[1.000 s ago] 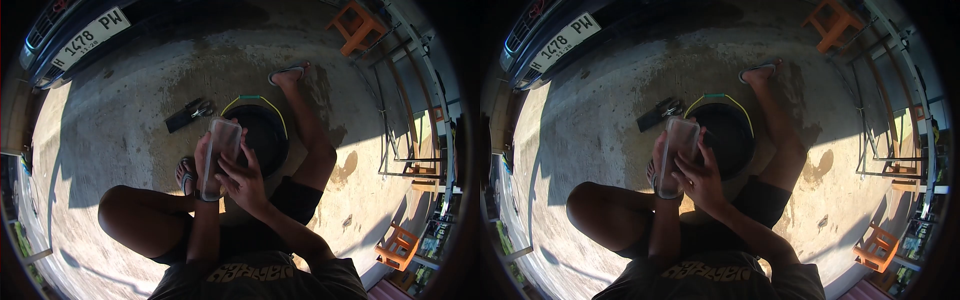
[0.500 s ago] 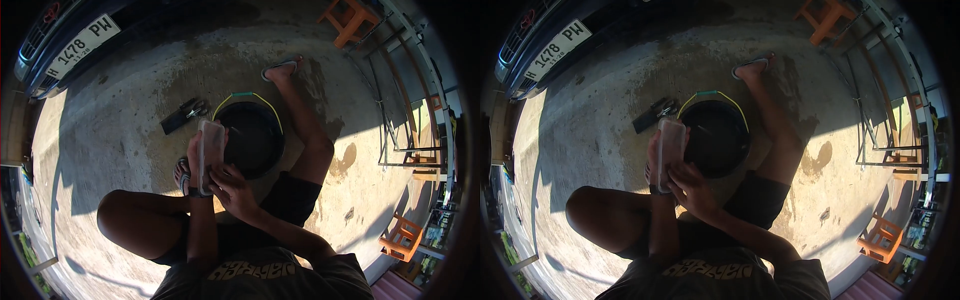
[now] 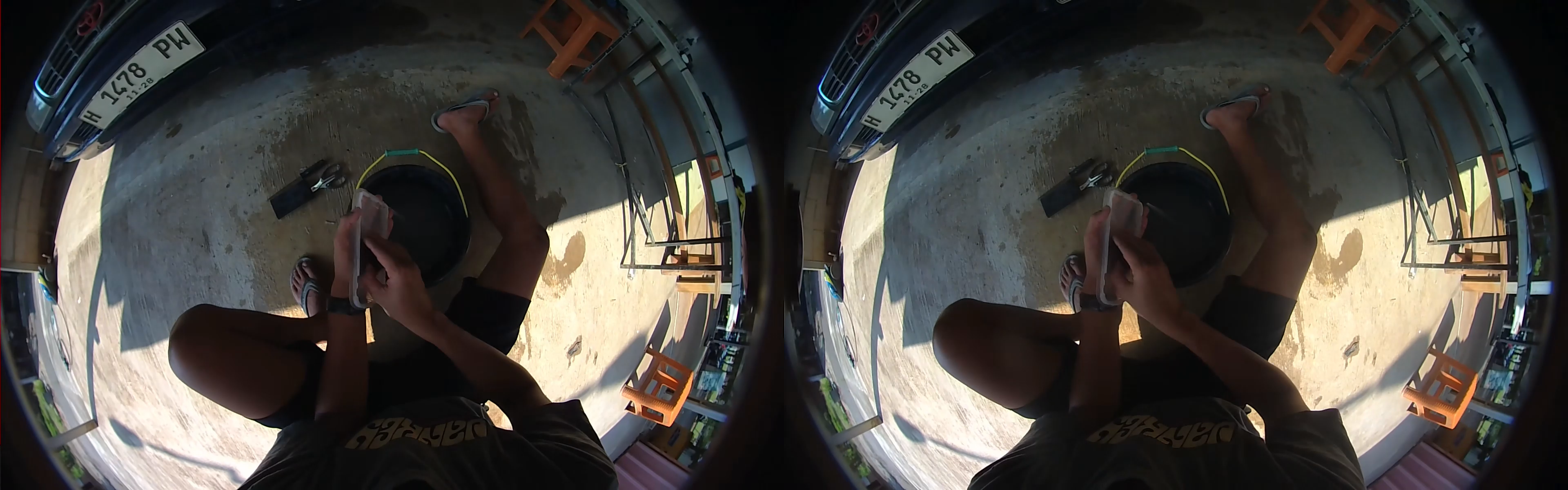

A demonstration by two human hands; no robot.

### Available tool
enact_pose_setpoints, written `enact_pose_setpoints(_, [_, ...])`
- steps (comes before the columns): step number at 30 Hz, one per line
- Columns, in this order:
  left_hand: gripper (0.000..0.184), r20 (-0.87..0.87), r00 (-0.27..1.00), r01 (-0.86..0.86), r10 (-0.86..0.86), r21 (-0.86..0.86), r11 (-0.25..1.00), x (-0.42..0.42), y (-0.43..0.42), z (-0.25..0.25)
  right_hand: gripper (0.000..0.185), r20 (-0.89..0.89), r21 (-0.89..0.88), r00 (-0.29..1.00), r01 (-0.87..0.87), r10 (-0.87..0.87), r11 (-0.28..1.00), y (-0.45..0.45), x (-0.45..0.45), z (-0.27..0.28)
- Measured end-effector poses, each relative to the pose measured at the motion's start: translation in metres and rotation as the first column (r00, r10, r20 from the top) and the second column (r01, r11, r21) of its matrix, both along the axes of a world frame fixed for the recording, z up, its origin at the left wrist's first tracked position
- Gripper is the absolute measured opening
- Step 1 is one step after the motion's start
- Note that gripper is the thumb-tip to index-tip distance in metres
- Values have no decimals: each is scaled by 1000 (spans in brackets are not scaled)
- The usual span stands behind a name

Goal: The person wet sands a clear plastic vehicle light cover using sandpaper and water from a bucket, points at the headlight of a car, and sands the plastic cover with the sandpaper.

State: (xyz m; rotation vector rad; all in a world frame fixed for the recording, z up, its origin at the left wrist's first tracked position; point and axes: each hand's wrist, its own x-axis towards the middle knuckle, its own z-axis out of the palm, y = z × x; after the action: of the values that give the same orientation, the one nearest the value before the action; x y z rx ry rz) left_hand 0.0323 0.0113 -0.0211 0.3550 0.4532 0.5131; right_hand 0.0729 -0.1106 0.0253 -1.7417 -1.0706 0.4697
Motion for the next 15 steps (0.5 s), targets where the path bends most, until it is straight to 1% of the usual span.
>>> enact_pose_setpoints(3, [59, -113, 993, -40, 31, -70, 997, -6, 4, -8, 51, -39, 65, 999, -11, 14, 998, 8, 5, -8])
enact_pose_setpoints(4, [60, -104, 994, -40, 30, -87, 995, -8, 4, -1, 50, -231, 83, 973, -6, 26, 996, 9, 9, -17])
enact_pose_setpoints(5, [61, -94, 995, -40, 30, -104, 994, -11, 4, 6, 48, -414, 100, 909, -1, 42, 995, 9, 15, -28])
enact_pose_setpoints(6, [63, -84, 996, -44, 34, -121, 992, -12, 5, 11, 47, -580, 116, 812, 4, 65, 993, 9, 23, -35])
enact_pose_setpoints(7, [64, -31, 999, -32, 29, -126, 991, -15, 9, 1, 44, -775, 153, 628, 68, 77, 986, 6, 32, -33])
enact_pose_setpoints(8, [65, 20, 999, -22, 24, -131, 991, -20, 16, -15, 42, -912, 169, 397, 139, 102, 976, 2, 46, -31])
enact_pose_setpoints(9, [67, 71, 997, -10, 19, -134, 991, -23, 21, -25, 41, -981, 164, 138, 212, 137, 963, 0, 59, -28])
enact_pose_setpoints(12, [68, 23, 1000, -10, 13, -156, 988, -28, 23, -21, 28, -990, 126, -24, 319, 141, 939, -5, 88, -21])
enact_pose_setpoints(15, [72, -115, 988, -122, 106, -142, 982, -16, 18, -2, 20, -999, 51, 7, 306, 52, 951, -7, 112, -26])
